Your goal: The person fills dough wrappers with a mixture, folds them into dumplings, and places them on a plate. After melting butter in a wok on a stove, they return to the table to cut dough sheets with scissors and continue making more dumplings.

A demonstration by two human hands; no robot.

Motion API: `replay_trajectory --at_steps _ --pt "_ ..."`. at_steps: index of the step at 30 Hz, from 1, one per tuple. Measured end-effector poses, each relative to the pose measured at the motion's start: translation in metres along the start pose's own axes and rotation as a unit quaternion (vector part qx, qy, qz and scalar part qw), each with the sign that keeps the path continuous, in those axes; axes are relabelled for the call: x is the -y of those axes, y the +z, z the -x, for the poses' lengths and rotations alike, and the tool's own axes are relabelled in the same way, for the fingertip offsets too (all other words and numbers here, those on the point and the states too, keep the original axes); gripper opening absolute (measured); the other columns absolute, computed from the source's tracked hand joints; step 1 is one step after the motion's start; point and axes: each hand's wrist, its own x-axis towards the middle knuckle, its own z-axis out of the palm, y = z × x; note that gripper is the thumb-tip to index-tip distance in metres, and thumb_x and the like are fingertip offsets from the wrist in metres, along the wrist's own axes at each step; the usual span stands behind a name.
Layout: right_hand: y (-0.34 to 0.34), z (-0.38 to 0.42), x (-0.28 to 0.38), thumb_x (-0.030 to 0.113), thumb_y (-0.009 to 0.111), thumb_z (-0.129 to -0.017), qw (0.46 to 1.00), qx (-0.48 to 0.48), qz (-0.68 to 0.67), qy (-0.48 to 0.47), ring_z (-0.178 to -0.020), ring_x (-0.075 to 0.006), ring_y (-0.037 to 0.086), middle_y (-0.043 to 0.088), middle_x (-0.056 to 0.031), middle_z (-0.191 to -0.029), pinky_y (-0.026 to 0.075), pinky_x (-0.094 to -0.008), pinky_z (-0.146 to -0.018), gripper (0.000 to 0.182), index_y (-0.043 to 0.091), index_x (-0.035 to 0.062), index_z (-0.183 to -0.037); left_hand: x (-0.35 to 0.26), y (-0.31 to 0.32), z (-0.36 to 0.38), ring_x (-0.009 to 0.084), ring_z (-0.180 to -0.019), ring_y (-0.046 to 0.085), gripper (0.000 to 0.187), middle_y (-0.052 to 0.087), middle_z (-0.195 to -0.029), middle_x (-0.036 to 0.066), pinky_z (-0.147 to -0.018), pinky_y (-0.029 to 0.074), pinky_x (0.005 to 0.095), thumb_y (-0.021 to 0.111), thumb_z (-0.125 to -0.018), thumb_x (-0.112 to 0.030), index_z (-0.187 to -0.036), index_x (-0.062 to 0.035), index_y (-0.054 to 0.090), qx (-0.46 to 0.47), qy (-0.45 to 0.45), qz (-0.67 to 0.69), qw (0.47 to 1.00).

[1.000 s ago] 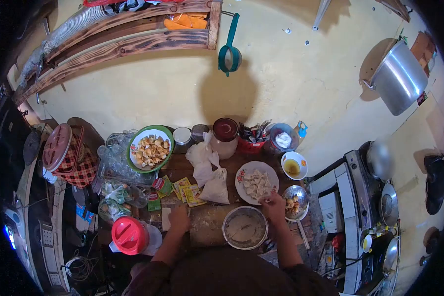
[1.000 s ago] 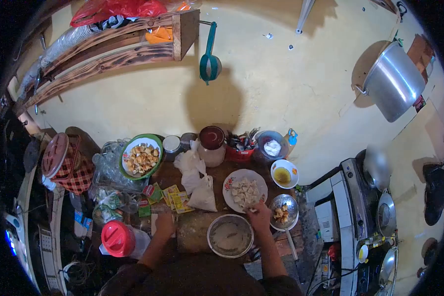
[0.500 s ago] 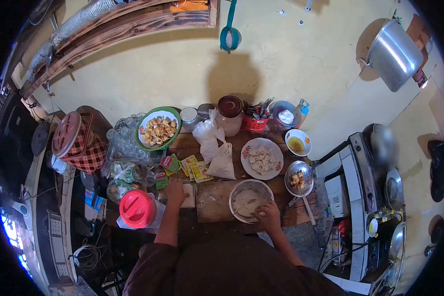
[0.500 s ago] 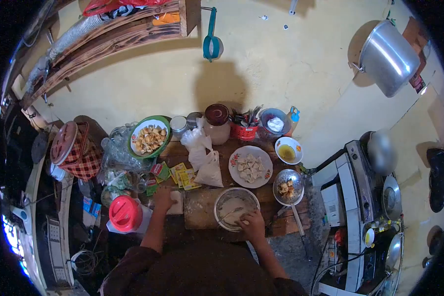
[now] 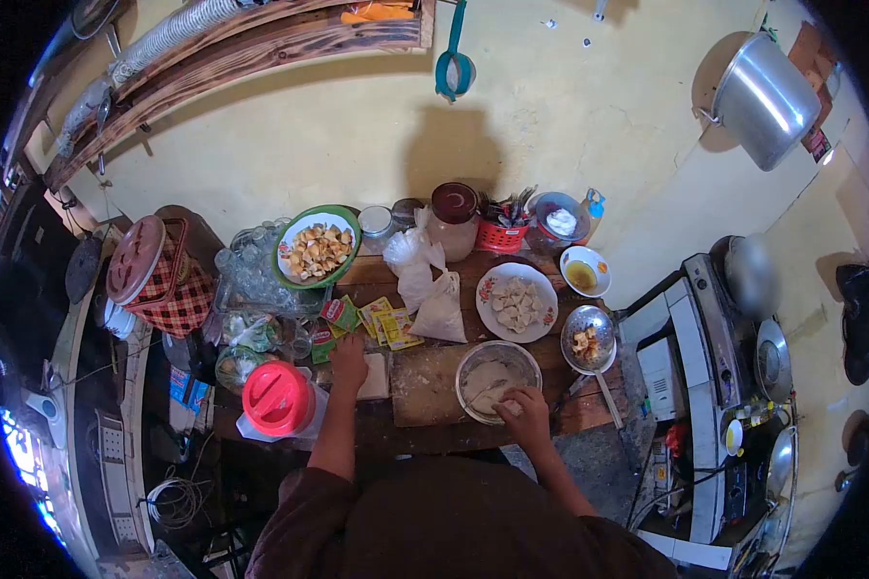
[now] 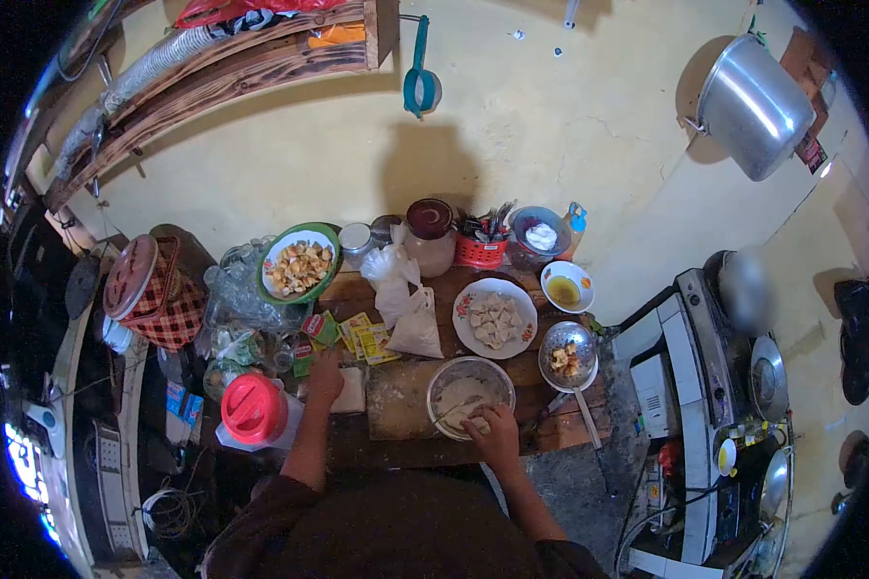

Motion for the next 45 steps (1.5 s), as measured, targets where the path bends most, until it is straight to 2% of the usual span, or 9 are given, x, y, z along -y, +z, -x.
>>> replay_trajectory --at_steps 6,20,28,32,35,37,41,43,45 --pt "-0.004 -0.001 0.006 0.013 0.072 -0.067 1.0 0.004 -0.014 0.016 -0.085 -0.0284 0.057 0.06 -0.0099 -0.084 0.045 -0.0372 -0.075 0.017 0.062 0.0043 -0.078 -0.009 -0.023 -0.02 0.0364 -0.118 0.035 0.035 0.05 -0.116 0.013 -0.089 0.024 0.0683 0.056 -0.071 -0.009 -0.106 -0.0059 0.056 0.118 -0.097 -0.038 0.988" --pt "0.004 -0.004 0.001 0.014 0.07 -0.069 0.999 0.009 -0.028 0.019 -0.081 -0.0286 0.059 0.061 -0.0101 -0.079 0.046 -0.0365 -0.073 0.014 0.063 0.0037 -0.076 -0.023 -0.045 0.025 0.0291 -0.122 0.033 0.052 0.047 -0.122 0.01 -0.093 0.024 0.0649 0.066 -0.067 -0.027 -0.115 -0.0117 0.052 0.194 0.012 -0.055 0.979" --pt "0.015 0.005 -0.027 0.017 0.07 -0.068 0.959 -0.19 0.061 0.199 -0.111 -0.033 0.039 0.036 -0.0222 -0.122 0.035 -0.0397 -0.09 0.076 0.028 0.0003 -0.129 -0.006 -0.005 0.026 0.0313 -0.127 0.027 0.087 0.035 -0.134 0.012 -0.1 0.022 0.059 0.08 -0.052 -0.04 -0.124 -0.0082 0.044 0.17 -0.015 -0.006 0.985" --pt "0.009 0.014 -0.045 0.011 0.064 -0.074 0.955 -0.18 -0.004 0.235 -0.109 -0.0306 0.045 0.042 -0.0172 -0.123 0.035 -0.0377 -0.093 0.062 0.033 -0.0003 -0.127 -0.012 -0.011 0.02 0.0324 -0.124 0.033 0.095 0.039 -0.131 0.017 -0.102 0.027 0.0476 0.084 -0.047 -0.038 -0.124 -0.0037 0.041 0.189 -0.018 -0.026 0.981" --pt "0.018 0.034 -0.078 0.011 0.059 -0.079 0.884 0.034 -0.247 0.396 -0.103 -0.0301 0.05 0.046 -0.016 -0.12 0.044 -0.0378 -0.085 0.056 0.032 -0.0013 -0.126 -0.007 -0.001 0.016 0.0328 -0.122 0.035 0.094 0.041 -0.129 0.018 -0.1 0.031 0.0444 0.084 -0.046 -0.035 -0.123 -0.003 0.04 0.165 -0.005 -0.014 0.986" --pt "0.019 0.038 -0.079 0.013 0.061 -0.08 0.684 0.082 -0.535 0.49 -0.096 -0.0297 0.056 0.05 -0.0156 -0.115 0.05 -0.0374 -0.074 0.053 0.036 -0.0007 -0.124 -0.009 -0.001 0.017 0.0327 -0.121 0.036 0.094 0.041 -0.128 0.019 -0.099 0.032 0.0442 0.085 -0.045 -0.033 -0.122 -0.0035 0.041 0.173 -0.019 0.011 0.985" --pt "0.001 0.044 -0.079 0.014 0.057 -0.082 0.698 0.042 -0.52 0.49 -0.097 -0.03 0.057 0.05 -0.0173 -0.116 0.051 -0.0404 -0.072 0.045 0.041 0.0011 -0.122 -0.015 -0.015 0.019 0.0363 -0.12 0.037 0.093 0.039 -0.129 0.018 -0.099 0.032 0.0424 0.085 -0.046 -0.031 -0.123 -0.0061 0.04 0.163 -0.053 0.039 0.984" --pt "-0.038 0.041 -0.05 0.008 0.051 -0.084 0.905 0.283 -0.051 0.315 -0.094 -0.0309 0.058 0.05 -0.019 -0.116 0.052 -0.0415 -0.075 0.037 0.043 -0.0011 -0.119 -0.023 -0.014 0.029 0.0377 -0.119 0.037 0.09 0.039 -0.128 0.018 -0.099 0.032 0.0416 0.084 -0.047 -0.03 -0.123 -0.0073 0.041 0.16 -0.068 0.01 0.985" --pt "-0.048 0.061 -0.069 0.004 0.046 -0.084 0.915 0.237 -0.116 0.305 -0.095 -0.0298 0.057 0.05 -0.019 -0.114 0.052 -0.0407 -0.077 0.036 0.04 -0.0039 -0.119 -0.044 -0.008 0.044 0.0397 -0.119 0.035 0.081 0.039 -0.128 0.019 -0.098 0.031 0.0496 0.081 -0.053 -0.03 -0.122 -0.0091 0.043 -0.028 0.018 0.011 0.999"
